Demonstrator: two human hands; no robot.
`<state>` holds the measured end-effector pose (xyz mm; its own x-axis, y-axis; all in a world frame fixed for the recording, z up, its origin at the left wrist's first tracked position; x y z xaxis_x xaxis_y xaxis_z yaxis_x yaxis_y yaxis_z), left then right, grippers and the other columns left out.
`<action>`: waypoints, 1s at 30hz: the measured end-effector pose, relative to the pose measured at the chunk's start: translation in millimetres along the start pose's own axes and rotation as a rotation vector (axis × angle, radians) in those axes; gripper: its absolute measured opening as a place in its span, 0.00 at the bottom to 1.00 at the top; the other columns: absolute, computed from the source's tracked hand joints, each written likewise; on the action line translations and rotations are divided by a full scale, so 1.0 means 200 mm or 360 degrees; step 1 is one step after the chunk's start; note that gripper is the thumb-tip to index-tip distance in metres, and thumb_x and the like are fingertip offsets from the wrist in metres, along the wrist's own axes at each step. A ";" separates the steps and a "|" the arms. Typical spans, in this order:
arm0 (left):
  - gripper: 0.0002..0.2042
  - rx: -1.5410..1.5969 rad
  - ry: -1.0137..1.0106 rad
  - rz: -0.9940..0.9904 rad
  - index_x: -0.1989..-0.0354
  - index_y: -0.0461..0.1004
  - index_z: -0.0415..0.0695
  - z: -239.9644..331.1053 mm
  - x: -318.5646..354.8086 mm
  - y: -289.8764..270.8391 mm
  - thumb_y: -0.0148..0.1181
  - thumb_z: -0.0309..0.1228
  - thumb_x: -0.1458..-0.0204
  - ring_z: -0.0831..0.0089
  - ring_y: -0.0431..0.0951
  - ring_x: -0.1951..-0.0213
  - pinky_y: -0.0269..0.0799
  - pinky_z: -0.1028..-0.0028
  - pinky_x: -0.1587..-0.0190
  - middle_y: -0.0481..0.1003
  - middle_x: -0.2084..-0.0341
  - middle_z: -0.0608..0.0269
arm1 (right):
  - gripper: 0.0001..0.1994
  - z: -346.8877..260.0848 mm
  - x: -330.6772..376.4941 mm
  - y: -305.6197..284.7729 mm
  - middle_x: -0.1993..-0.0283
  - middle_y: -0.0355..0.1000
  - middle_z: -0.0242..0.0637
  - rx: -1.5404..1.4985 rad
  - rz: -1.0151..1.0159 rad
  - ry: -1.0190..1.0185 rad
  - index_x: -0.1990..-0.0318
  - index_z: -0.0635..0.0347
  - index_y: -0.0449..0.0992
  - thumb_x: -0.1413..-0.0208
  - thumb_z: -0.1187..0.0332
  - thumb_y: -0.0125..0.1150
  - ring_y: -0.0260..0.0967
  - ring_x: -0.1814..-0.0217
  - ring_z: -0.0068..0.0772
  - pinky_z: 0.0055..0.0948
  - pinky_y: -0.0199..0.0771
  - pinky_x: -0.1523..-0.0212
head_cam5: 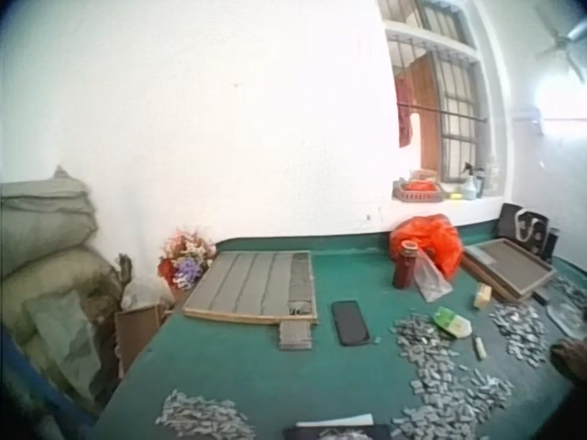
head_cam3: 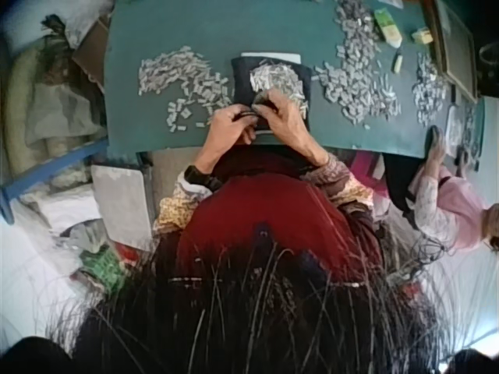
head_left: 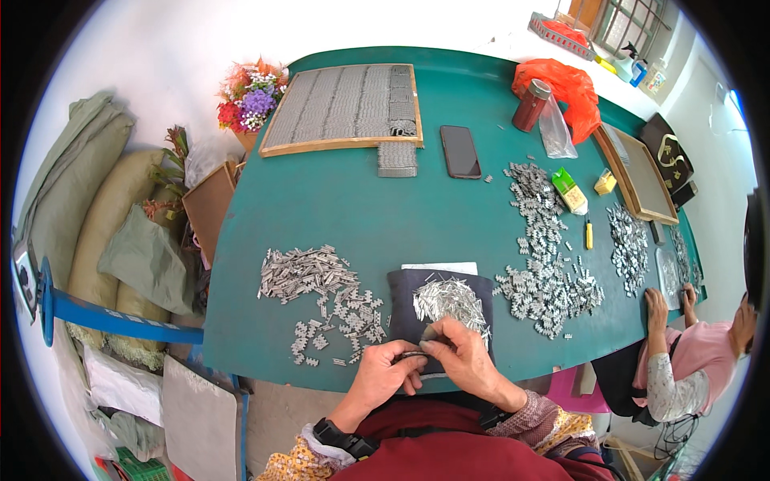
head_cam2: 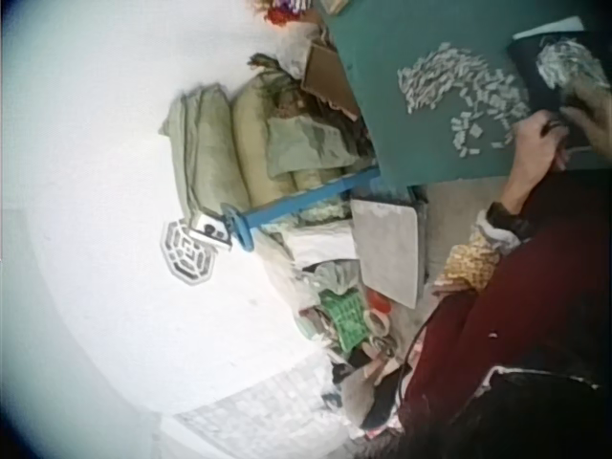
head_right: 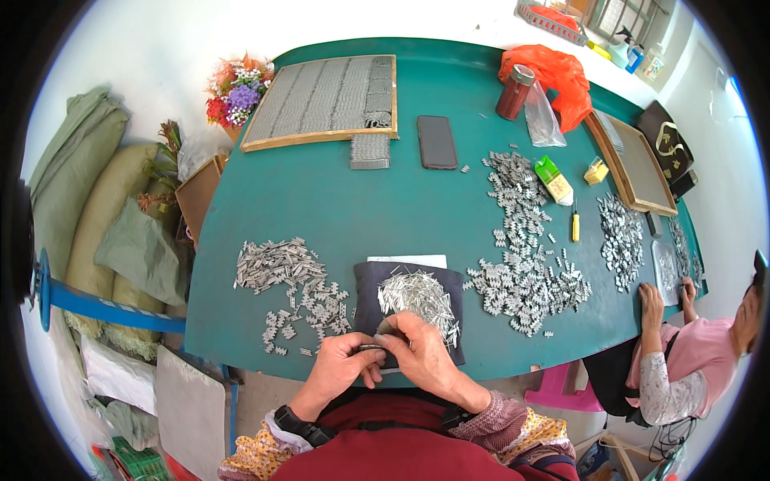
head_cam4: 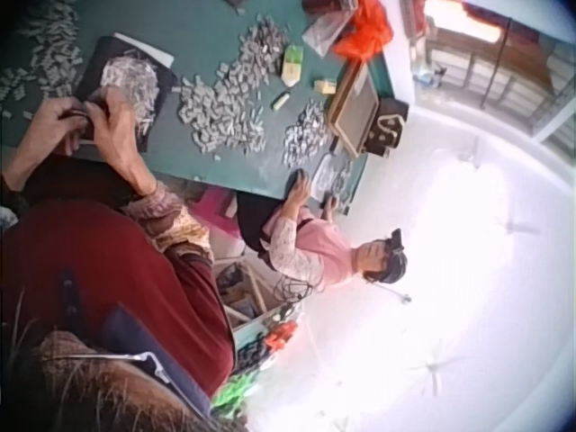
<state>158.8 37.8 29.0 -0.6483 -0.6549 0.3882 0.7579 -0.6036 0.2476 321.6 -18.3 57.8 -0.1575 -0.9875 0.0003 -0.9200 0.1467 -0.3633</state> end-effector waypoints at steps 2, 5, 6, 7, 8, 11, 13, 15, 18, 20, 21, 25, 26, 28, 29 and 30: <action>0.04 -0.0014 0.0007 -0.0006 0.65 0.77 0.31 0.01 0.00 0.03 0.58 0.21 0.43 0.73 0.80 0.78 0.76 0.78 0.80 0.77 0.77 0.58 | 0.04 0.03 0.03 0.02 0.65 0.70 0.38 -0.0283 -0.0006 0.0065 0.60 0.67 0.73 0.41 0.76 0.58 0.72 0.66 0.23 0.26 0.73 0.66; 0.04 -0.0042 0.0030 -0.0048 0.66 0.76 0.32 0.01 -0.01 0.05 0.58 0.21 0.42 0.74 0.79 0.78 0.76 0.78 0.80 0.77 0.77 0.59 | 0.04 0.07 0.04 0.03 0.65 0.69 0.35 -0.0354 0.0001 0.0078 0.60 0.67 0.72 0.40 0.76 0.58 0.70 0.67 0.21 0.23 0.73 0.67; 0.04 -0.0047 0.0026 -0.0048 0.66 0.76 0.32 0.01 -0.01 0.05 0.58 0.21 0.42 0.74 0.79 0.78 0.76 0.78 0.80 0.77 0.77 0.59 | 0.04 0.08 0.05 0.03 0.65 0.69 0.35 -0.0360 0.0003 0.0079 0.60 0.67 0.72 0.40 0.76 0.58 0.70 0.67 0.21 0.23 0.73 0.67; 0.04 -0.0065 0.0031 -0.0045 0.66 0.76 0.32 0.01 -0.01 0.06 0.58 0.21 0.42 0.75 0.79 0.79 0.76 0.78 0.80 0.77 0.78 0.59 | 0.04 0.09 0.05 0.04 0.65 0.68 0.34 -0.0447 0.0010 0.0115 0.61 0.67 0.72 0.40 0.76 0.57 0.69 0.67 0.20 0.23 0.72 0.67; 0.04 -0.0083 0.0036 -0.0040 0.66 0.76 0.32 0.01 -0.01 0.06 0.58 0.22 0.42 0.76 0.79 0.79 0.75 0.78 0.80 0.77 0.78 0.60 | 0.03 0.10 0.05 0.04 0.65 0.68 0.33 -0.0535 0.0015 0.0150 0.61 0.66 0.72 0.40 0.76 0.57 0.68 0.68 0.18 0.22 0.72 0.67; 0.05 -0.0112 0.0019 -0.0046 0.67 0.76 0.33 0.00 -0.01 0.07 0.58 0.22 0.42 0.76 0.79 0.79 0.75 0.79 0.80 0.77 0.78 0.60 | 0.03 0.10 0.06 0.05 0.65 0.67 0.32 -0.0727 0.0022 0.0267 0.61 0.66 0.72 0.39 0.76 0.56 0.68 0.67 0.17 0.21 0.72 0.67; 0.05 -0.0118 0.0021 -0.0051 0.67 0.77 0.33 0.00 -0.01 0.07 0.58 0.23 0.42 0.76 0.79 0.79 0.75 0.79 0.80 0.77 0.78 0.60 | 0.03 0.12 0.07 0.05 0.65 0.68 0.33 -0.0708 0.0032 0.0227 0.61 0.66 0.72 0.39 0.76 0.56 0.68 0.67 0.17 0.21 0.72 0.67; 0.05 -0.0123 0.0021 -0.0052 0.67 0.77 0.33 -0.01 -0.01 0.07 0.58 0.23 0.42 0.76 0.78 0.79 0.75 0.79 0.80 0.77 0.78 0.60 | 0.03 0.13 0.07 0.05 0.65 0.68 0.33 -0.0692 0.0037 0.0189 0.61 0.66 0.72 0.39 0.77 0.56 0.68 0.67 0.18 0.21 0.72 0.67; 0.05 -0.0127 0.0002 -0.0064 0.67 0.77 0.33 0.00 0.00 0.08 0.58 0.23 0.42 0.75 0.79 0.79 0.75 0.79 0.80 0.77 0.78 0.60 | 0.02 0.12 0.07 0.04 0.65 0.68 0.34 -0.0595 0.0044 0.0153 0.61 0.67 0.72 0.40 0.77 0.56 0.69 0.67 0.19 0.23 0.72 0.67; 0.06 -0.0118 -0.0005 -0.0072 0.67 0.77 0.33 0.00 0.00 0.08 0.59 0.23 0.42 0.75 0.79 0.79 0.75 0.78 0.80 0.77 0.79 0.60 | 0.02 0.12 0.07 0.03 0.66 0.68 0.35 -0.0438 0.0028 0.0063 0.62 0.67 0.72 0.41 0.77 0.57 0.70 0.67 0.22 0.24 0.73 0.67; 0.06 -0.0118 -0.0008 -0.0073 0.67 0.77 0.33 0.00 -0.01 0.08 0.59 0.23 0.42 0.75 0.79 0.79 0.75 0.78 0.80 0.77 0.79 0.60 | 0.02 0.12 0.07 0.03 0.66 0.68 0.35 -0.0440 0.0028 0.0066 0.62 0.67 0.72 0.41 0.77 0.57 0.70 0.67 0.22 0.24 0.73 0.67; 0.06 -0.0080 -0.0031 -0.0089 0.67 0.76 0.32 -0.01 -0.01 0.08 0.58 0.23 0.42 0.73 0.79 0.79 0.76 0.77 0.80 0.77 0.78 0.58 | 0.03 0.10 0.07 0.02 0.67 0.68 0.38 -0.0343 0.0035 0.0012 0.63 0.67 0.72 0.43 0.78 0.58 0.70 0.69 0.27 0.27 0.72 0.68; 0.06 -0.0052 -0.0046 -0.0093 0.67 0.76 0.31 -0.02 -0.01 0.08 0.58 0.23 0.42 0.73 0.79 0.78 0.76 0.77 0.80 0.77 0.77 0.58 | 0.03 0.09 0.07 0.02 0.67 0.67 0.38 -0.0247 0.0047 -0.0049 0.63 0.67 0.72 0.45 0.78 0.58 0.70 0.69 0.30 0.29 0.72 0.68; 0.05 -0.0054 -0.0099 -0.0088 0.66 0.76 0.31 -0.02 -0.01 0.08 0.57 0.22 0.42 0.72 0.80 0.78 0.76 0.77 0.80 0.77 0.77 0.57 | 0.04 0.11 0.07 0.04 0.67 0.68 0.39 -0.0109 0.0085 -0.0176 0.64 0.66 0.73 0.46 0.79 0.59 0.70 0.68 0.35 0.32 0.72 0.68; 0.05 -0.0057 -0.0145 -0.0084 0.66 0.76 0.31 -0.02 -0.01 0.07 0.57 0.22 0.41 0.71 0.80 0.78 0.76 0.76 0.80 0.77 0.77 0.57 | 0.05 0.12 0.08 0.04 0.67 0.68 0.39 0.0033 0.0124 -0.0307 0.64 0.65 0.73 0.48 0.79 0.60 0.70 0.68 0.40 0.35 0.72 0.67; 0.05 -0.0055 -0.0144 -0.0087 0.66 0.76 0.31 -0.03 -0.01 0.07 0.57 0.22 0.41 0.71 0.80 0.78 0.76 0.76 0.80 0.77 0.77 0.57 | 0.05 0.13 0.08 0.05 0.67 0.68 0.39 0.0035 0.0125 -0.0307 0.64 0.65 0.73 0.48 0.79 0.60 0.70 0.68 0.40 0.35 0.72 0.67</action>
Point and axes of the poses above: each hand's wrist, its own x-axis away from the middle knuckle, its own y-axis out of the palm, z = x × y, the point moved 1 cm from there along -x, towards the middle knuckle
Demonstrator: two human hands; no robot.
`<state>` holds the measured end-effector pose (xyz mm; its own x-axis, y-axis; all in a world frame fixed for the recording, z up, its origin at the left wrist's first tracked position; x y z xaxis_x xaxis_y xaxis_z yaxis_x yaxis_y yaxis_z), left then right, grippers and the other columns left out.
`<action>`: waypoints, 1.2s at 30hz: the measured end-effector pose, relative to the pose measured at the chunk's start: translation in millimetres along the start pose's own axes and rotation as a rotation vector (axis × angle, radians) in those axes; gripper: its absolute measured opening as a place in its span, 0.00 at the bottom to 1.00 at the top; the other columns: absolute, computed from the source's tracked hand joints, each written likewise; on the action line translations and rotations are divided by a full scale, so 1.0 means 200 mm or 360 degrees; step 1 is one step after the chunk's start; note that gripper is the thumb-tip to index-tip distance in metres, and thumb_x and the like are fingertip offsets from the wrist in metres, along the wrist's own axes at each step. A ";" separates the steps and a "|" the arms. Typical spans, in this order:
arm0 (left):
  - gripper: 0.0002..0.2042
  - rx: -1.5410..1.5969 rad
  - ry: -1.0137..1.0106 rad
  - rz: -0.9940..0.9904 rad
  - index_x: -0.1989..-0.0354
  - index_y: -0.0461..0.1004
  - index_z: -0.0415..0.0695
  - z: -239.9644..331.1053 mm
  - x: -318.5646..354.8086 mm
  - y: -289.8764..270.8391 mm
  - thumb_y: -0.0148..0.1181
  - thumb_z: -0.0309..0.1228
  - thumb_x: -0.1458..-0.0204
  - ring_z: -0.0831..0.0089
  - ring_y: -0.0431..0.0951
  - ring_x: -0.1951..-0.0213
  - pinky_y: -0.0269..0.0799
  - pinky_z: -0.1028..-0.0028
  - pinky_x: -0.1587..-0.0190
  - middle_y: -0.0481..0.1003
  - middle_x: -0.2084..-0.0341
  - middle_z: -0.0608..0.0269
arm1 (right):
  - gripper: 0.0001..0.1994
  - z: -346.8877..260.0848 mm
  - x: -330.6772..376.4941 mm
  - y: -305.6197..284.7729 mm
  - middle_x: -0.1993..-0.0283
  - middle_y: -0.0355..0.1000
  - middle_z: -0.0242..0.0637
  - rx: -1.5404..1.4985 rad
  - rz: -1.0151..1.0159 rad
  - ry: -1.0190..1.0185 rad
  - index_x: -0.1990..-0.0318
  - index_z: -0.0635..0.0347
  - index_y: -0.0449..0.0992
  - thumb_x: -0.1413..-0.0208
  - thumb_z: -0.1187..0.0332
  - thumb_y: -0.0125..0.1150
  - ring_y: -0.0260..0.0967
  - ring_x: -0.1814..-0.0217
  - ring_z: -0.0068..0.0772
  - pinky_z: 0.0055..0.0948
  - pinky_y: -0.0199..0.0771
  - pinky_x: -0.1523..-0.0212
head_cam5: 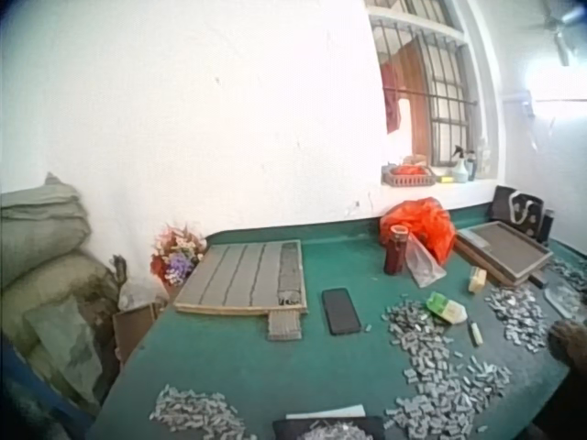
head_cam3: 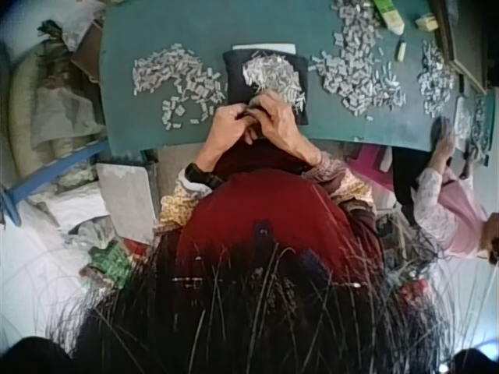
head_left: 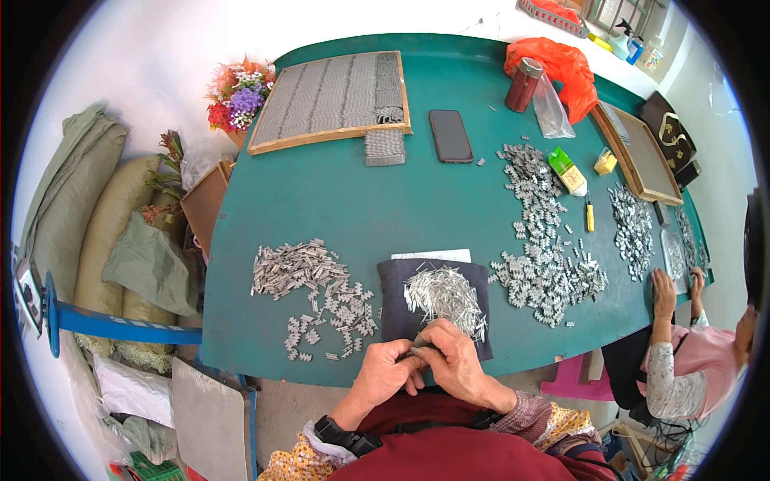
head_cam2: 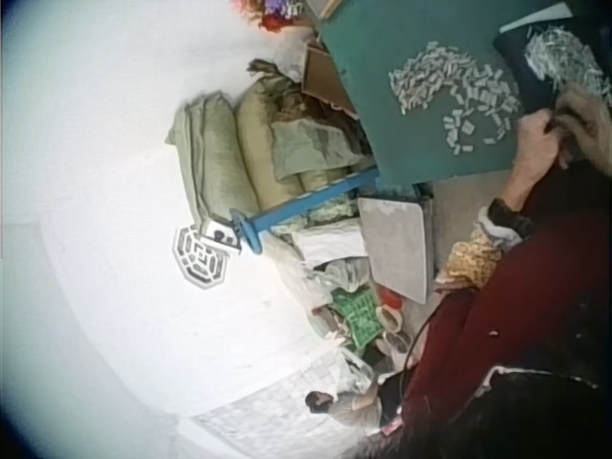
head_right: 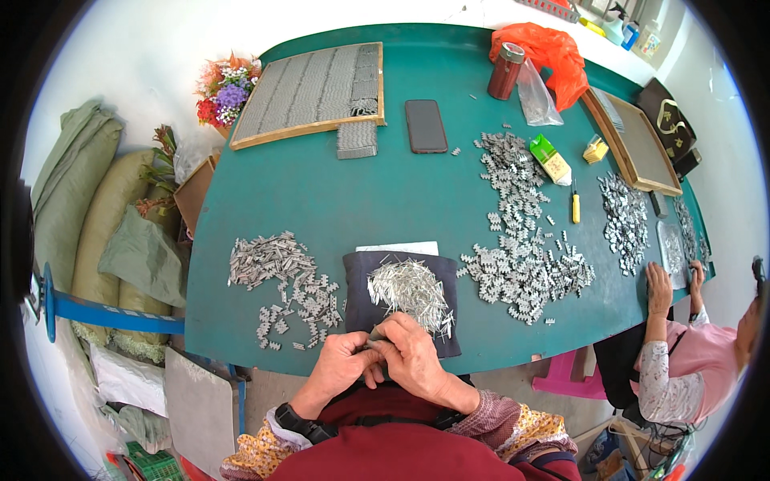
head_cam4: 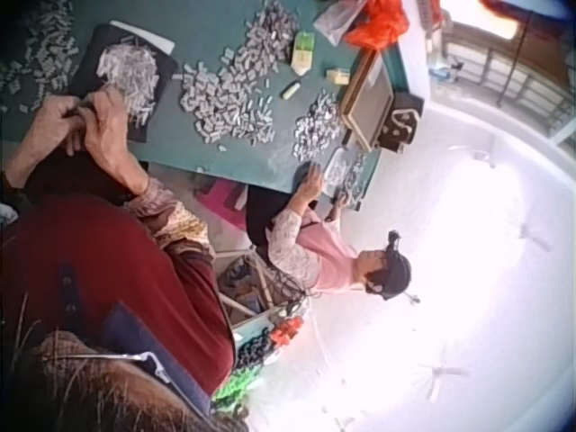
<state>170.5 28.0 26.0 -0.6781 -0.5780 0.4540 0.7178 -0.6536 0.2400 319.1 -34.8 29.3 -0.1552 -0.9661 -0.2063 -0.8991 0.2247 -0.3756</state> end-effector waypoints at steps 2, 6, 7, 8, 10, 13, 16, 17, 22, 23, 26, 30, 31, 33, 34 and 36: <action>0.06 -0.0132 -0.0029 0.0002 0.66 0.76 0.31 -0.02 0.00 -0.02 0.56 0.21 0.41 0.71 0.80 0.78 0.76 0.76 0.80 0.77 0.77 0.57 | 0.10 0.01 0.01 0.01 0.63 0.68 0.40 0.0121 0.0017 -0.0187 0.60 0.64 0.75 0.52 0.78 0.61 0.68 0.62 0.44 0.38 0.70 0.62; 0.06 -0.0065 0.0017 -0.0036 0.66 0.76 0.31 0.00 0.00 -0.05 0.55 0.21 0.40 0.72 0.80 0.78 0.76 0.76 0.80 0.77 0.77 0.58 | 0.22 -0.05 0.06 -0.04 0.53 0.68 0.40 0.0755 -0.0178 -0.0626 0.48 0.64 0.74 0.54 0.77 0.61 0.66 0.56 0.39 0.37 0.62 0.56; 0.06 -0.0029 -0.0019 -0.0037 0.67 0.76 0.31 0.00 0.01 -0.05 0.56 0.22 0.41 0.72 0.80 0.78 0.76 0.76 0.80 0.77 0.77 0.58 | 0.22 -0.05 0.07 -0.04 0.53 0.68 0.40 0.0756 -0.0182 -0.0627 0.48 0.64 0.74 0.54 0.77 0.61 0.66 0.56 0.39 0.37 0.62 0.56; 0.06 0.0009 -0.0058 -0.0037 0.67 0.76 0.31 0.00 0.01 -0.05 0.57 0.22 0.41 0.72 0.80 0.79 0.76 0.76 0.80 0.77 0.77 0.57 | 0.21 -0.05 0.07 -0.04 0.53 0.68 0.40 0.0674 -0.0192 -0.0613 0.49 0.63 0.74 0.55 0.78 0.61 0.66 0.57 0.39 0.37 0.62 0.56; 0.06 0.0023 -0.0044 -0.0070 0.67 0.76 0.31 0.00 0.02 -0.06 0.58 0.22 0.42 0.72 0.80 0.79 0.76 0.77 0.80 0.78 0.77 0.57 | 0.21 -0.03 0.06 -0.05 0.54 0.69 0.39 0.0592 -0.0207 -0.0599 0.49 0.62 0.75 0.56 0.78 0.61 0.66 0.57 0.39 0.37 0.62 0.56; 0.05 0.0045 -0.0045 -0.0066 0.66 0.77 0.30 0.02 0.04 -0.07 0.59 0.21 0.43 0.72 0.80 0.79 0.76 0.77 0.81 0.78 0.76 0.57 | 0.14 0.03 -0.07 -0.11 0.61 0.69 0.38 0.0753 -0.0101 -0.0471 0.58 0.59 0.77 0.56 0.77 0.61 0.65 0.59 0.41 0.38 0.62 0.57; 0.05 0.0044 -0.0055 -0.0022 0.66 0.77 0.29 0.01 0.03 -0.09 0.60 0.21 0.45 0.73 0.80 0.79 0.76 0.78 0.81 0.78 0.76 0.56 | 0.10 0.07 -0.20 -0.12 0.66 0.66 0.38 0.0988 -0.0133 -0.0467 0.64 0.59 0.75 0.58 0.77 0.61 0.64 0.62 0.41 0.39 0.61 0.59; 0.05 0.0032 -0.0058 -0.0019 0.65 0.77 0.29 0.00 0.03 -0.09 0.60 0.20 0.45 0.73 0.80 0.79 0.76 0.78 0.81 0.78 0.76 0.56 | 0.10 0.07 -0.22 -0.12 0.66 0.66 0.38 0.0989 -0.0137 -0.0468 0.64 0.59 0.75 0.58 0.77 0.61 0.64 0.62 0.41 0.39 0.61 0.59; 0.06 0.0044 -0.0054 -0.0031 0.65 0.77 0.29 0.00 0.04 -0.11 0.60 0.21 0.45 0.73 0.80 0.79 0.76 0.78 0.80 0.78 0.76 0.56 | 0.09 0.05 -0.28 -0.07 0.68 0.64 0.38 0.1333 -0.0421 -0.0585 0.69 0.60 0.72 0.62 0.77 0.58 0.63 0.62 0.41 0.38 0.60 0.60; 0.06 0.0021 -0.0045 -0.0037 0.65 0.77 0.29 0.00 0.04 -0.11 0.60 0.21 0.45 0.73 0.80 0.79 0.76 0.78 0.80 0.78 0.76 0.56 | 0.09 0.05 -0.28 -0.07 0.68 0.64 0.38 0.1334 -0.0426 -0.0588 0.69 0.60 0.72 0.62 0.77 0.58 0.63 0.62 0.41 0.38 0.60 0.60; 0.06 0.0033 -0.0042 -0.0047 0.65 0.77 0.29 0.01 0.04 -0.11 0.61 0.22 0.45 0.73 0.80 0.78 0.75 0.78 0.80 0.78 0.76 0.56 | 0.09 0.07 -0.28 -0.08 0.67 0.64 0.38 0.1358 -0.0350 -0.0567 0.69 0.60 0.71 0.62 0.77 0.58 0.63 0.61 0.40 0.39 0.60 0.60; 0.06 0.0030 -0.0030 -0.0048 0.65 0.77 0.29 0.00 0.03 -0.12 0.60 0.22 0.45 0.73 0.80 0.78 0.75 0.78 0.80 0.78 0.76 0.56 | 0.10 0.06 -0.28 -0.12 0.67 0.63 0.37 0.1255 -0.0366 -0.0660 0.68 0.59 0.71 0.62 0.76 0.59 0.63 0.61 0.39 0.37 0.60 0.60; 0.06 0.0040 -0.0034 -0.0042 0.65 0.77 0.29 -0.01 0.03 -0.12 0.60 0.22 0.45 0.73 0.80 0.78 0.75 0.78 0.80 0.78 0.76 0.56 | 0.10 0.04 -0.28 -0.12 0.67 0.63 0.37 0.1179 -0.0456 -0.0767 0.68 0.59 0.71 0.62 0.75 0.59 0.63 0.61 0.39 0.37 0.60 0.60; 0.06 0.0049 -0.0038 -0.0040 0.65 0.77 0.29 -0.01 0.03 -0.12 0.60 0.22 0.45 0.73 0.80 0.78 0.75 0.78 0.80 0.78 0.76 0.56 | 0.10 0.01 -0.28 -0.13 0.67 0.63 0.37 0.1220 -0.0533 -0.0786 0.68 0.59 0.71 0.62 0.75 0.59 0.63 0.61 0.38 0.36 0.60 0.60; 0.06 0.0039 -0.0039 -0.0035 0.64 0.77 0.29 -0.01 0.03 -0.12 0.60 0.22 0.45 0.74 0.79 0.79 0.74 0.79 0.81 0.77 0.77 0.57 | 0.10 0.00 -0.28 -0.13 0.67 0.63 0.37 0.1257 -0.0611 -0.0806 0.68 0.59 0.71 0.62 0.75 0.59 0.63 0.61 0.38 0.36 0.60 0.60; 0.06 0.0024 -0.0035 -0.0028 0.63 0.77 0.30 0.00 0.03 -0.11 0.60 0.22 0.44 0.75 0.79 0.80 0.73 0.79 0.82 0.77 0.78 0.58 | 0.10 0.01 -0.29 -0.12 0.67 0.63 0.37 0.1273 -0.0644 -0.0807 0.68 0.59 0.71 0.62 0.75 0.59 0.63 0.62 0.38 0.35 0.60 0.60</action>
Point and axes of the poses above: each hand's wrist, its own x-axis away from the middle knuckle, its own y-axis out of the palm, z = x × y, the point moved 1 cm from there along -x, towards the middle knuckle
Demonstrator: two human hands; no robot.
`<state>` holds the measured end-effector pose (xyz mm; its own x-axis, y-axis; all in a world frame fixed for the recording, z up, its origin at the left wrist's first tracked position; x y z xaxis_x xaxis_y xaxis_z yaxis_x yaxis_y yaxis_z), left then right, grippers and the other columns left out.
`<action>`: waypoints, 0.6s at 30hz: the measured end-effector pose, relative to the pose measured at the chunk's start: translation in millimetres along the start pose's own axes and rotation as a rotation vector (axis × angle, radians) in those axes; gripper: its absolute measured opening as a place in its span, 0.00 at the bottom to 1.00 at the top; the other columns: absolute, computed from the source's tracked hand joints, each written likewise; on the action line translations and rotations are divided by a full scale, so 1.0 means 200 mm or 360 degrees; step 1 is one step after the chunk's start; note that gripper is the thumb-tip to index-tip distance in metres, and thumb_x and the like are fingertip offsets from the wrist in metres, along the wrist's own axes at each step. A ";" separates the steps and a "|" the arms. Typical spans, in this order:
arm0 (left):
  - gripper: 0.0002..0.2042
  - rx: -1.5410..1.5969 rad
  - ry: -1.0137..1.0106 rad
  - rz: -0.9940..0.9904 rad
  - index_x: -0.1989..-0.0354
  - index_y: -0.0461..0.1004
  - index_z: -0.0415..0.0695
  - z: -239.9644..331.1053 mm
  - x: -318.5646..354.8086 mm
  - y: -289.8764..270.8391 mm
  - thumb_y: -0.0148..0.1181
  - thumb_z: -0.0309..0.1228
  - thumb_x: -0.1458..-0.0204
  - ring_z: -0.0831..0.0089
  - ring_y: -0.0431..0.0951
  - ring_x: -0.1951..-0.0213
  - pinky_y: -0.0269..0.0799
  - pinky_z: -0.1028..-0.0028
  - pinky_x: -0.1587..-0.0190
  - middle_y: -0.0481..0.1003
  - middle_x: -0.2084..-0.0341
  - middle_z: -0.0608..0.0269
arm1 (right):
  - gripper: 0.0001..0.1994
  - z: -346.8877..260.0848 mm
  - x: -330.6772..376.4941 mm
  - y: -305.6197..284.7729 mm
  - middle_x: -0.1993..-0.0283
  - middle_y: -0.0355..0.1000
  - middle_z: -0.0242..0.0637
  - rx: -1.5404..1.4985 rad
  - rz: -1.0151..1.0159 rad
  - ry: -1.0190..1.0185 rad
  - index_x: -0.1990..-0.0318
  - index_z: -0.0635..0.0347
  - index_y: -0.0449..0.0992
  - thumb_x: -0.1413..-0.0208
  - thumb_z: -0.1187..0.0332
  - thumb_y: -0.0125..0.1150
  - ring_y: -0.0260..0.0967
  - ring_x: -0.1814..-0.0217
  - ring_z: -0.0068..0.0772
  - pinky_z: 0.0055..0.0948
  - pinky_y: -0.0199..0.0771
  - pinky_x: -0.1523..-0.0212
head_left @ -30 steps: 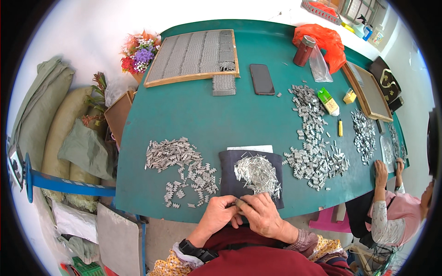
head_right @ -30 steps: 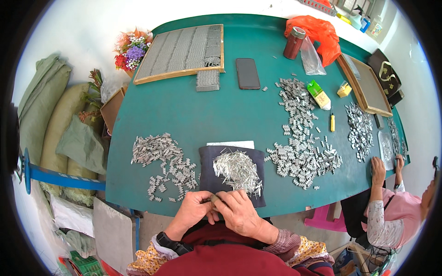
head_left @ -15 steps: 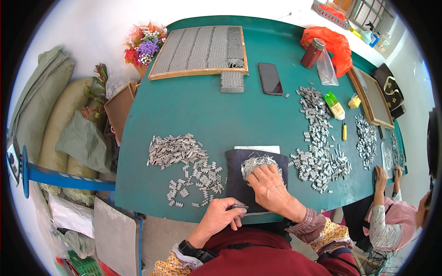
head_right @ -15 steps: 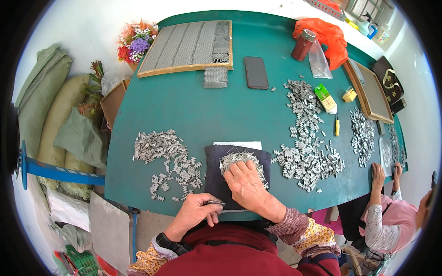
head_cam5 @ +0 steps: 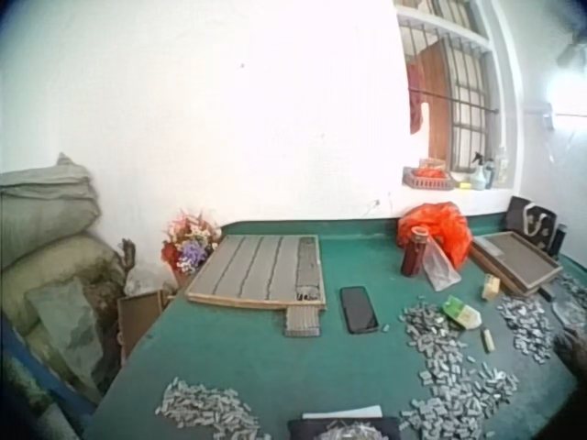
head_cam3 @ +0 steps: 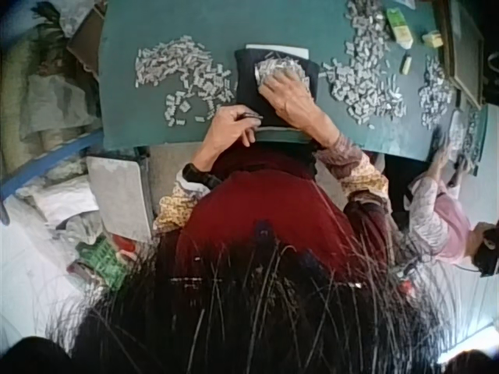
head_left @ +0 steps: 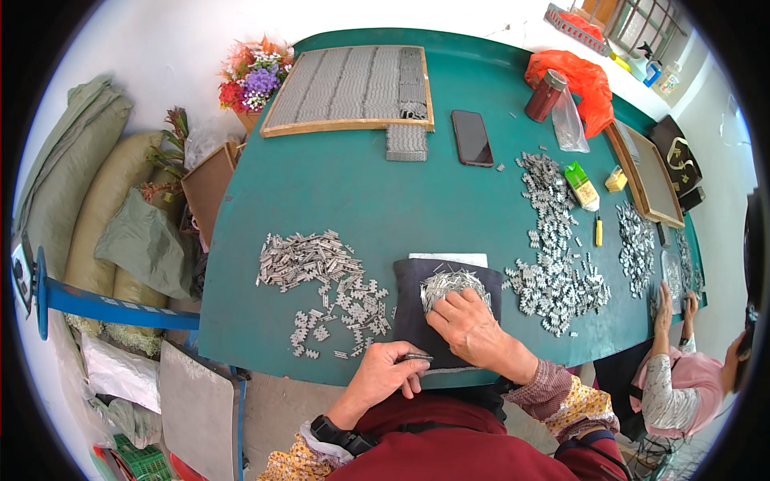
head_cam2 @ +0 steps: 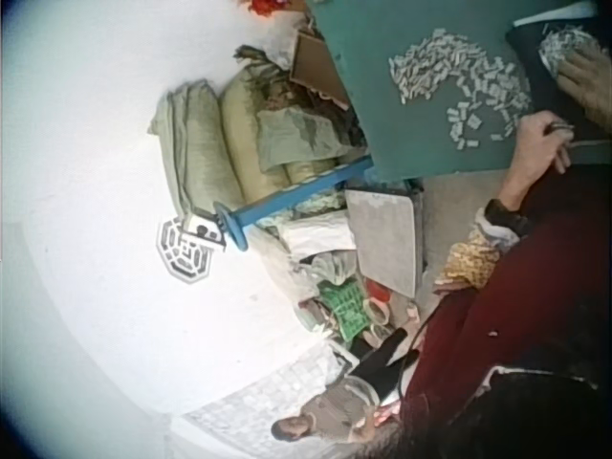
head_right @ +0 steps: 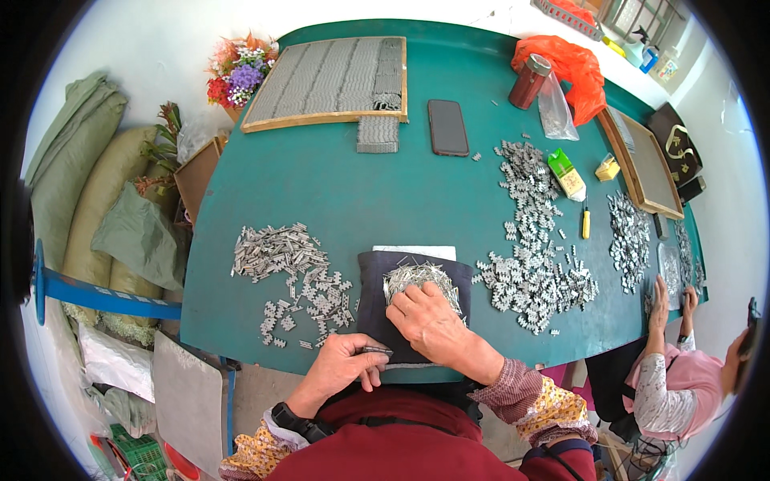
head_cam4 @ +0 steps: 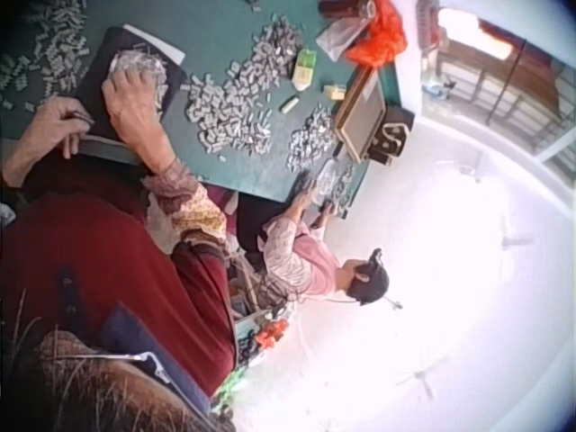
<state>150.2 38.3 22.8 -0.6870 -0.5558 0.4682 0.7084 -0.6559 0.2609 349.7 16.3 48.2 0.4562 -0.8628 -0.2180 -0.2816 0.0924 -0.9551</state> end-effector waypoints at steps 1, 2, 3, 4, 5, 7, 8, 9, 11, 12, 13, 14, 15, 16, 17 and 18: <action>0.06 0.0005 0.0011 -0.0007 0.63 0.77 0.30 -0.01 0.00 0.00 0.60 0.22 0.44 0.75 0.79 0.80 0.73 0.79 0.82 0.77 0.78 0.58 | 0.10 0.01 0.00 0.01 0.67 0.63 0.37 0.0006 -0.0035 -0.0010 0.67 0.59 0.71 0.62 0.75 0.59 0.63 0.62 0.38 0.35 0.60 0.60; 0.06 0.0011 0.0020 -0.0012 0.63 0.77 0.30 -0.01 0.00 0.00 0.60 0.22 0.44 0.75 0.79 0.80 0.73 0.79 0.82 0.77 0.78 0.58 | 0.10 0.01 0.00 0.02 0.67 0.63 0.37 0.0005 -0.0032 -0.0015 0.67 0.59 0.71 0.62 0.75 0.59 0.63 0.62 0.38 0.35 0.60 0.60; 0.06 0.0008 0.0022 -0.0008 0.63 0.77 0.30 -0.01 0.00 0.00 0.60 0.22 0.44 0.75 0.79 0.80 0.73 0.79 0.82 0.77 0.78 0.58 | 0.11 0.02 0.00 0.03 0.67 0.63 0.37 0.0045 -0.0001 0.0027 0.67 0.60 0.71 0.62 0.75 0.59 0.64 0.62 0.38 0.35 0.61 0.60; 0.06 0.0002 0.0018 -0.0005 0.63 0.77 0.30 0.00 0.00 0.01 0.60 0.22 0.45 0.74 0.79 0.79 0.74 0.79 0.81 0.78 0.77 0.57 | 0.11 0.02 0.01 0.04 0.67 0.63 0.37 0.0085 0.0031 0.0070 0.67 0.60 0.71 0.62 0.76 0.59 0.64 0.62 0.39 0.36 0.61 0.60; 0.07 -0.0002 0.0014 0.0000 0.64 0.77 0.29 0.01 0.00 0.01 0.60 0.22 0.45 0.73 0.80 0.79 0.75 0.78 0.80 0.78 0.76 0.56 | 0.11 0.03 0.01 0.04 0.67 0.63 0.37 0.0082 0.0034 0.0066 0.67 0.60 0.71 0.62 0.76 0.59 0.64 0.62 0.39 0.36 0.61 0.60; 0.07 -0.0013 0.0017 0.0004 0.63 0.77 0.29 0.01 0.00 0.01 0.60 0.22 0.45 0.73 0.80 0.79 0.75 0.78 0.80 0.78 0.76 0.56 | 0.09 0.03 0.01 0.04 0.68 0.64 0.39 0.0015 0.0171 0.0169 0.67 0.61 0.70 0.59 0.77 0.58 0.64 0.63 0.41 0.38 0.62 0.60; 0.07 -0.0019 0.0019 0.0007 0.63 0.77 0.29 0.01 0.00 0.01 0.60 0.22 0.45 0.73 0.80 0.78 0.76 0.78 0.80 0.78 0.76 0.56 | 0.09 0.03 0.01 0.04 0.68 0.64 0.39 0.0011 0.0173 0.0167 0.67 0.61 0.70 0.59 0.77 0.58 0.64 0.63 0.41 0.38 0.62 0.60; 0.07 -0.0021 0.0017 0.0011 0.63 0.77 0.29 0.01 0.00 0.01 0.60 0.22 0.45 0.73 0.80 0.78 0.76 0.78 0.80 0.78 0.76 0.56 | 0.08 0.02 0.02 0.03 0.67 0.65 0.40 -0.0194 0.0213 0.0336 0.65 0.62 0.70 0.55 0.78 0.58 0.66 0.63 0.43 0.39 0.64 0.60; 0.07 -0.0022 0.0034 0.0035 0.63 0.77 0.29 0.02 -0.01 0.02 0.61 0.22 0.45 0.73 0.80 0.78 0.76 0.78 0.80 0.78 0.76 0.56 | 0.07 0.00 0.04 0.02 0.65 0.66 0.42 -0.0398 0.0255 0.0509 0.64 0.63 0.69 0.51 0.78 0.57 0.67 0.62 0.46 0.41 0.65 0.60; 0.07 -0.0026 0.0034 0.0029 0.63 0.77 0.29 0.03 -0.02 0.02 0.61 0.22 0.45 0.73 0.80 0.78 0.76 0.78 0.80 0.78 0.76 0.56 | 0.06 -0.01 0.05 0.02 0.64 0.67 0.43 -0.0772 0.0261 0.0679 0.62 0.64 0.69 0.48 0.78 0.56 0.68 0.62 0.47 0.40 0.67 0.60; 0.07 -0.0003 0.0045 0.0039 0.63 0.77 0.30 0.03 -0.03 0.03 0.60 0.22 0.45 0.73 0.80 0.78 0.76 0.78 0.80 0.78 0.76 0.56 | 0.06 -0.02 0.07 0.02 0.63 0.67 0.44 -0.1147 0.0266 0.0845 0.60 0.65 0.68 0.44 0.77 0.55 0.69 0.62 0.49 0.40 0.69 0.61; 0.06 0.0021 0.0054 0.0053 0.63 0.77 0.30 0.03 -0.04 0.04 0.60 0.22 0.44 0.73 0.80 0.78 0.76 0.78 0.79 0.78 0.76 0.56 | 0.06 -0.04 0.08 0.03 0.63 0.67 0.44 -0.1149 0.0269 0.0848 0.60 0.65 0.68 0.44 0.77 0.55 0.69 0.62 0.49 0.40 0.69 0.61; 0.06 0.0018 0.0051 0.0050 0.63 0.77 0.30 0.04 -0.04 0.05 0.60 0.22 0.44 0.73 0.80 0.78 0.76 0.78 0.79 0.78 0.76 0.56 | 0.05 -0.07 0.09 0.04 0.60 0.68 0.43 -0.1310 0.0268 0.0861 0.60 0.64 0.68 0.43 0.78 0.53 0.68 0.61 0.41 0.35 0.69 0.60; 0.06 0.0019 0.0063 0.0053 0.63 0.77 0.30 0.04 -0.05 0.06 0.60 0.22 0.44 0.73 0.80 0.78 0.76 0.78 0.79 0.78 0.76 0.57 | 0.04 -0.09 0.09 0.05 0.58 0.69 0.41 -0.1472 0.0265 0.0872 0.60 0.64 0.67 0.42 0.79 0.51 0.67 0.60 0.33 0.31 0.69 0.59; 0.06 0.0019 0.0073 0.0050 0.63 0.77 0.31 0.05 -0.06 0.07 0.60 0.22 0.44 0.73 0.79 0.78 0.77 0.77 0.79 0.78 0.77 0.57 | 0.04 -0.12 0.09 0.06 0.58 0.69 0.41 -0.1471 0.0270 0.0879 0.60 0.64 0.67 0.42 0.79 0.51 0.67 0.60 0.33 0.31 0.69 0.59; 0.06 0.0016 0.0069 0.0043 0.63 0.77 0.31 0.06 -0.06 0.08 0.60 0.22 0.44 0.73 0.79 0.78 0.77 0.77 0.79 0.78 0.77 0.57 | 0.04 -0.14 0.09 0.06 0.58 0.69 0.43 -0.1534 0.0366 0.0857 0.60 0.65 0.67 0.42 0.79 0.52 0.68 0.61 0.39 0.34 0.70 0.59</action>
Point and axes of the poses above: each hand's wrist, its own x-axis away from the middle knuckle, its own y-axis out of the palm, z = x × y, the point moved 1 cm from there along -x, towards the middle knuckle
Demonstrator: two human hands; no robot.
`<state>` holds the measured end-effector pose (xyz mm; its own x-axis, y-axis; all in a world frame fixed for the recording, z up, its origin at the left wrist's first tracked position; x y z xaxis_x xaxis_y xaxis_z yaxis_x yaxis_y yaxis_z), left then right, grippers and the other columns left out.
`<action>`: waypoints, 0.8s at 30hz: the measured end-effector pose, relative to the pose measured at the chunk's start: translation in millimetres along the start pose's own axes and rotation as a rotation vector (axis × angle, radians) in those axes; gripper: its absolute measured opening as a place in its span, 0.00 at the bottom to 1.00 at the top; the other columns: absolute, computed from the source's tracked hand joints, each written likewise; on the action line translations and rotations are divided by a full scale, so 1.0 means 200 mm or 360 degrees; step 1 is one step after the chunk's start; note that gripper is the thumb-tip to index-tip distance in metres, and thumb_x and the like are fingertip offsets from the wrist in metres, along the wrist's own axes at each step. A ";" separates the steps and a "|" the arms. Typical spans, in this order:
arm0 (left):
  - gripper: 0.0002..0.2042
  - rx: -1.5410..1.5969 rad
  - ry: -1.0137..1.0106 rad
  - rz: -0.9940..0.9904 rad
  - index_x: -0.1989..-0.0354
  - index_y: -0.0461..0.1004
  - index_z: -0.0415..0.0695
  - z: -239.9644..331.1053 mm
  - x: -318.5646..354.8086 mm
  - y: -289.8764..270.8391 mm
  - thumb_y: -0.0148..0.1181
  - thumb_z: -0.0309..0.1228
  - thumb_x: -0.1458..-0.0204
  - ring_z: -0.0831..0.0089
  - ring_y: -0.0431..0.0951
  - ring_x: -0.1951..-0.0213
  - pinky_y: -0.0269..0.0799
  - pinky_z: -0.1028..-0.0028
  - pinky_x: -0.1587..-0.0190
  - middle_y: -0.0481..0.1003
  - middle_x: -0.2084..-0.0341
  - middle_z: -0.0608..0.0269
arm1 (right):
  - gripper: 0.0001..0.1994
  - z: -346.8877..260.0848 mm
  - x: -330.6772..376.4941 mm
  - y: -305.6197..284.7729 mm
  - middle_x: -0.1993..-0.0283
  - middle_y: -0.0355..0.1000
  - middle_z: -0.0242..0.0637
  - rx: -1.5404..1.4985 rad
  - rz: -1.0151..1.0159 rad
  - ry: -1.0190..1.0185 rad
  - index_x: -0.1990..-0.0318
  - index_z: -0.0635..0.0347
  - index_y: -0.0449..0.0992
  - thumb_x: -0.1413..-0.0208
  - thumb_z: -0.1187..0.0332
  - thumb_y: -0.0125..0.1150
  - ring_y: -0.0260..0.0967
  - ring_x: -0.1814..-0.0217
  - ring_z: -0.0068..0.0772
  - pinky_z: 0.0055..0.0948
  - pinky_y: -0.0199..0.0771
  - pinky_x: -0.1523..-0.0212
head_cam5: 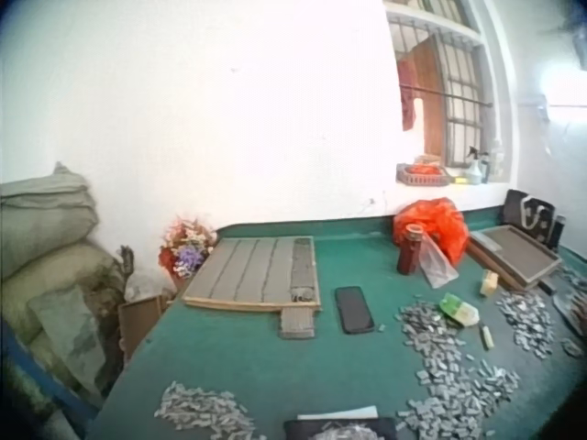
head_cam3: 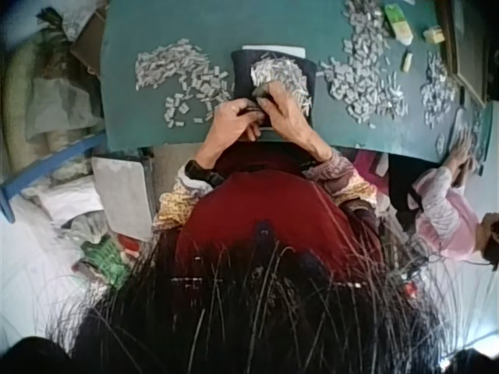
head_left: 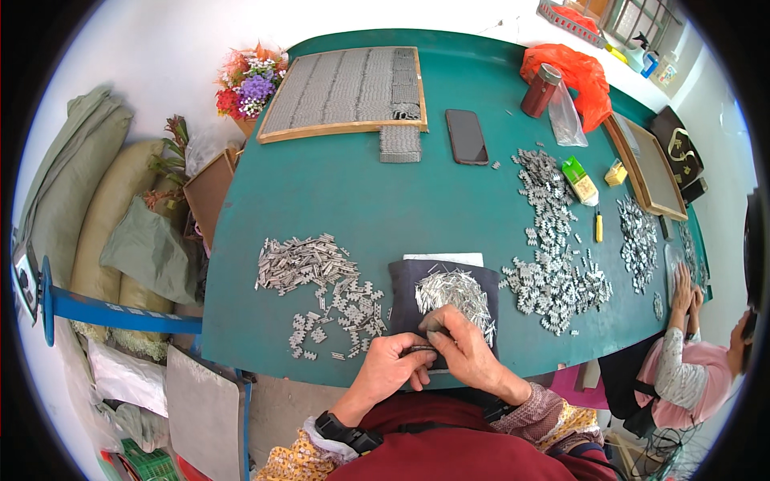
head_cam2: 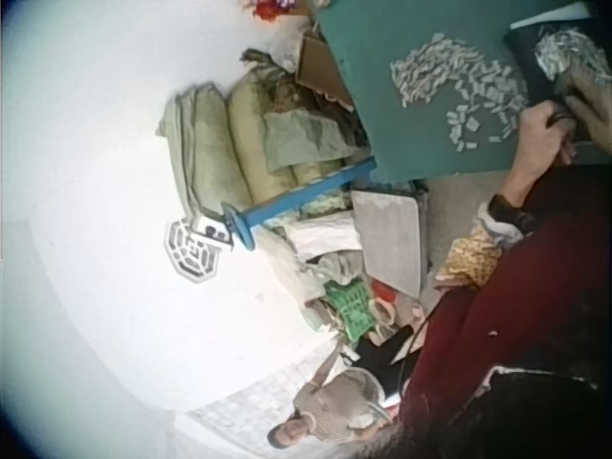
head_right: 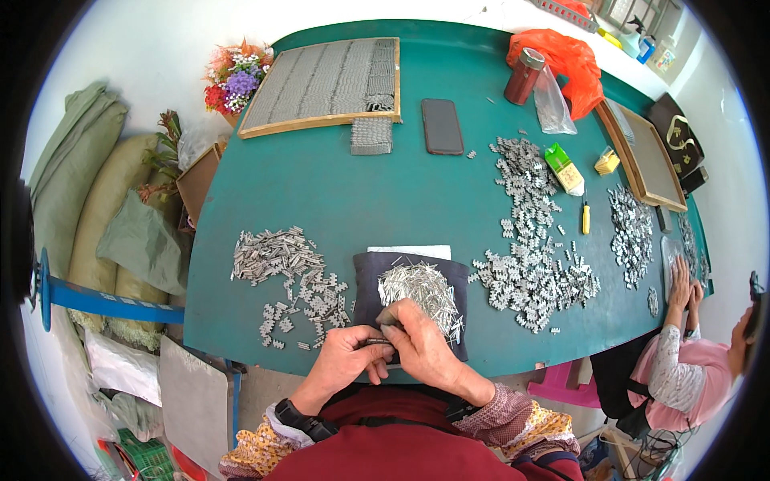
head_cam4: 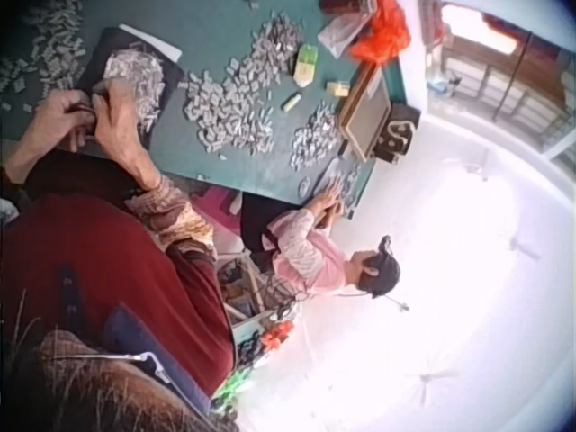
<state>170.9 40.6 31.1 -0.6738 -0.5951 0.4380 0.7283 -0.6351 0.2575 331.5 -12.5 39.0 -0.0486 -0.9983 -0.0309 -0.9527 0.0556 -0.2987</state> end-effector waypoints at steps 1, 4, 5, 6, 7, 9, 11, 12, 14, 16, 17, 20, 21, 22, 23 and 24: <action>0.05 -0.0019 0.0007 -0.0009 0.64 0.77 0.31 0.01 0.00 0.01 0.59 0.22 0.43 0.73 0.79 0.78 0.77 0.77 0.79 0.78 0.77 0.58 | 0.05 -0.01 0.01 0.01 0.58 0.69 0.45 -0.0086 0.0054 -0.0047 0.59 0.67 0.68 0.43 0.79 0.52 0.70 0.61 0.45 0.37 0.71 0.59; 0.05 -0.0029 0.0026 -0.0017 0.65 0.77 0.31 0.01 -0.01 0.02 0.59 0.22 0.43 0.74 0.79 0.78 0.76 0.77 0.79 0.77 0.78 0.59 | 0.04 0.02 0.02 0.03 0.58 0.68 0.44 -0.0074 0.0076 -0.0120 0.60 0.67 0.68 0.42 0.80 0.51 0.69 0.60 0.42 0.36 0.71 0.58; 0.05 -0.0016 0.0039 -0.0009 0.65 0.77 0.32 0.01 0.00 0.02 0.58 0.22 0.43 0.74 0.79 0.78 0.76 0.77 0.79 0.77 0.78 0.59 | 0.04 0.02 0.02 0.04 0.59 0.68 0.44 -0.0088 0.0071 -0.0123 0.59 0.67 0.68 0.41 0.79 0.50 0.69 0.60 0.40 0.35 0.71 0.58; 0.05 -0.0017 0.0037 -0.0006 0.65 0.77 0.32 0.01 0.00 0.02 0.58 0.22 0.43 0.74 0.79 0.78 0.76 0.77 0.79 0.77 0.78 0.59 | 0.04 0.02 0.02 0.05 0.59 0.68 0.44 -0.0091 0.0069 -0.0123 0.59 0.67 0.68 0.41 0.79 0.50 0.69 0.60 0.40 0.35 0.71 0.58; 0.05 -0.0020 0.0040 -0.0003 0.65 0.77 0.32 0.00 0.00 0.02 0.58 0.21 0.42 0.74 0.79 0.78 0.76 0.77 0.79 0.77 0.78 0.59 | 0.04 0.01 0.03 0.06 0.59 0.68 0.44 -0.0174 0.0075 -0.0070 0.59 0.66 0.68 0.41 0.79 0.50 0.69 0.60 0.39 0.34 0.70 0.57; 0.05 -0.0022 0.0040 -0.0008 0.65 0.76 0.32 0.00 0.00 0.03 0.57 0.21 0.42 0.74 0.79 0.78 0.76 0.77 0.79 0.77 0.78 0.58 | 0.04 0.02 0.04 0.07 0.58 0.68 0.44 -0.0253 0.0087 -0.0011 0.59 0.66 0.67 0.40 0.79 0.50 0.68 0.59 0.37 0.34 0.70 0.57; 0.05 -0.0040 0.0031 -0.0009 0.65 0.76 0.31 0.01 0.00 0.03 0.56 0.21 0.42 0.74 0.79 0.78 0.76 0.77 0.79 0.77 0.78 0.58 | 0.03 0.03 0.05 0.08 0.58 0.68 0.43 -0.0311 0.0091 0.0059 0.60 0.66 0.67 0.40 0.79 0.50 0.68 0.60 0.36 0.33 0.70 0.57; 0.05 -0.0041 0.0028 -0.0009 0.65 0.76 0.31 0.01 -0.01 0.03 0.56 0.21 0.42 0.74 0.79 0.78 0.76 0.77 0.79 0.77 0.78 0.58 | 0.03 0.04 0.05 0.08 0.58 0.68 0.43 -0.0313 0.0091 0.0061 0.60 0.66 0.67 0.40 0.79 0.50 0.68 0.60 0.36 0.33 0.70 0.57; 0.05 -0.0056 0.0014 -0.0006 0.65 0.76 0.31 0.00 -0.01 0.03 0.55 0.21 0.41 0.74 0.79 0.78 0.76 0.77 0.79 0.77 0.79 0.58 | 0.03 0.04 0.05 0.09 0.58 0.68 0.43 -0.0278 0.0113 0.0055 0.60 0.66 0.67 0.40 0.79 0.50 0.68 0.60 0.35 0.33 0.70 0.57; 0.06 -0.0063 0.0005 -0.0007 0.65 0.76 0.32 0.00 -0.01 0.03 0.55 0.22 0.41 0.74 0.79 0.78 0.76 0.77 0.79 0.77 0.79 0.58 | 0.03 0.05 0.05 0.09 0.58 0.68 0.43 -0.0258 0.0112 0.0050 0.60 0.66 0.67 0.40 0.79 0.50 0.68 0.60 0.35 0.33 0.70 0.57; 0.06 -0.0070 -0.0002 -0.0010 0.65 0.76 0.32 -0.01 -0.02 0.03 0.55 0.22 0.40 0.74 0.79 0.78 0.76 0.77 0.79 0.77 0.79 0.58 | 0.03 0.05 0.05 0.09 0.58 0.68 0.43 -0.0235 0.0113 0.0043 0.60 0.66 0.67 0.39 0.79 0.50 0.68 0.59 0.34 0.33 0.70 0.57; 0.06 -0.0062 -0.0007 -0.0027 0.66 0.76 0.32 -0.02 -0.02 0.03 0.55 0.23 0.40 0.74 0.79 0.79 0.76 0.77 0.79 0.77 0.79 0.58 | 0.03 0.03 0.05 0.09 0.58 0.68 0.42 -0.0334 0.0133 0.0140 0.60 0.65 0.67 0.39 0.78 0.50 0.68 0.59 0.35 0.33 0.70 0.56; 0.06 -0.0061 -0.0007 -0.0025 0.66 0.76 0.32 -0.02 -0.02 0.03 0.55 0.23 0.40 0.74 0.79 0.79 0.76 0.77 0.79 0.77 0.79 0.58 | 0.03 0.03 0.05 0.09 0.58 0.68 0.42 -0.0335 0.0130 0.0141 0.60 0.65 0.67 0.39 0.78 0.50 0.68 0.59 0.35 0.33 0.70 0.56; 0.07 -0.0066 -0.0010 -0.0027 0.66 0.76 0.32 -0.02 -0.02 0.03 0.55 0.23 0.40 0.74 0.79 0.79 0.75 0.77 0.79 0.77 0.79 0.59 | 0.03 0.03 0.05 0.09 0.58 0.68 0.42 -0.0325 0.0140 0.0124 0.60 0.65 0.67 0.39 0.78 0.50 0.69 0.59 0.35 0.33 0.70 0.56; 0.07 -0.0070 -0.0014 -0.0032 0.66 0.76 0.32 -0.03 -0.02 0.03 0.55 0.23 0.40 0.74 0.78 0.79 0.75 0.78 0.79 0.77 0.79 0.59 | 0.03 0.03 0.05 0.09 0.58 0.68 0.42 -0.0314 0.0151 0.0109 0.59 0.65 0.67 0.39 0.78 0.50 0.69 0.59 0.35 0.33 0.70 0.56; 0.07 -0.0068 -0.0016 -0.0031 0.66 0.76 0.32 -0.03 -0.03 0.02 0.55 0.23 0.40 0.74 0.78 0.79 0.75 0.78 0.79 0.77 0.79 0.59 | 0.03 0.03 0.05 0.09 0.58 0.68 0.42 -0.0314 0.0149 0.0111 0.59 0.65 0.67 0.39 0.78 0.50 0.69 0.59 0.35 0.33 0.70 0.56</action>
<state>177.0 37.3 24.0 -0.6864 -0.5775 0.4419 0.7088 -0.6673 0.2289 315.0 -21.4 27.0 -0.1539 -0.9879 0.0185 -0.9829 0.1512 -0.1052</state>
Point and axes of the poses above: each hand's wrist, its own x-axis away from the middle knuckle, its own y-axis out of the palm, z = x × y, the point moved 1 cm from there along -x, towards the middle knuckle
